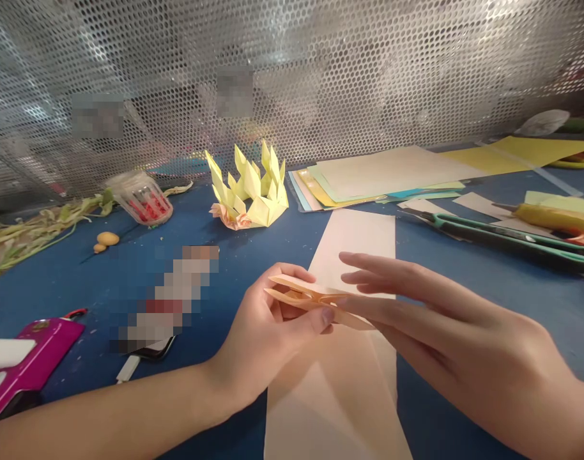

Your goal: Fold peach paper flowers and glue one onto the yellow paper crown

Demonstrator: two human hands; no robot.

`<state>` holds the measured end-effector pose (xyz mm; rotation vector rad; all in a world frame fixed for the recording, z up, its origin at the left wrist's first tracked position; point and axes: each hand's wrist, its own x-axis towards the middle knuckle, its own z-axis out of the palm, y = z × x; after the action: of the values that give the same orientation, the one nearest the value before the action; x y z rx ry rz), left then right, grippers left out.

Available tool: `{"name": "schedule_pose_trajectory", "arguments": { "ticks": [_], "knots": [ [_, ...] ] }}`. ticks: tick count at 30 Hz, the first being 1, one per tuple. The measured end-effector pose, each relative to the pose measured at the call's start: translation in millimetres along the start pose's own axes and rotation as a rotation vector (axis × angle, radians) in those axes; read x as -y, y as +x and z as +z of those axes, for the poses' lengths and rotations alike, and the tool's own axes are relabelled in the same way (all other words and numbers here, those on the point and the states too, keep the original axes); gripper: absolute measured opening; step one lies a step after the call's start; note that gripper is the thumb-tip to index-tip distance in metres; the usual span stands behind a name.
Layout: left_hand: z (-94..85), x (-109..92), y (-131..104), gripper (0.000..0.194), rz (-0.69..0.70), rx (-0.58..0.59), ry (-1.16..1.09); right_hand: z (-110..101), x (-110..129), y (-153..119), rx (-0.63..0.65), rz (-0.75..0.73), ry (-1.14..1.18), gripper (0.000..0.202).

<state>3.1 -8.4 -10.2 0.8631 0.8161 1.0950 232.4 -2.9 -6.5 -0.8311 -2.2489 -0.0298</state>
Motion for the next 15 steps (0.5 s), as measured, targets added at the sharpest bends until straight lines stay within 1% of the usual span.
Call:
{"name": "schedule_pose_trajectory", "arguments": {
  "ticks": [3,5,7,9,11,13,15],
  "knots": [
    [-0.6,0,-1,0.035,-0.010,-0.024,0.027,-1,2,9,-0.038,-0.069,-0.049,0.031],
    [0.0,-1,-1,0.041,-0.040,-0.052,0.050,-2,3,15,-0.051,-0.108,-0.095,0.033],
    [1.8,-2,-1,0.045,-0.050,-0.069,0.089,-3,3,17,-0.045,-0.114,-0.140,0.033],
    [4.8,-5,-2,0.042,-0.041,-0.068,0.126,-2,3,16,-0.034,-0.104,-0.168,0.025],
    [8.0,-7,-4,0.035,-0.034,-0.057,0.164,0,3,13,-0.040,-0.104,-0.168,0.019],
    [10.4,-9,-6,0.030,-0.034,-0.052,0.230,0,3,12,-0.052,-0.113,-0.163,0.016],
    [11.4,-9,-7,0.029,-0.027,-0.046,0.290,0,4,12,-0.057,-0.123,-0.168,0.015]
  ]
}}
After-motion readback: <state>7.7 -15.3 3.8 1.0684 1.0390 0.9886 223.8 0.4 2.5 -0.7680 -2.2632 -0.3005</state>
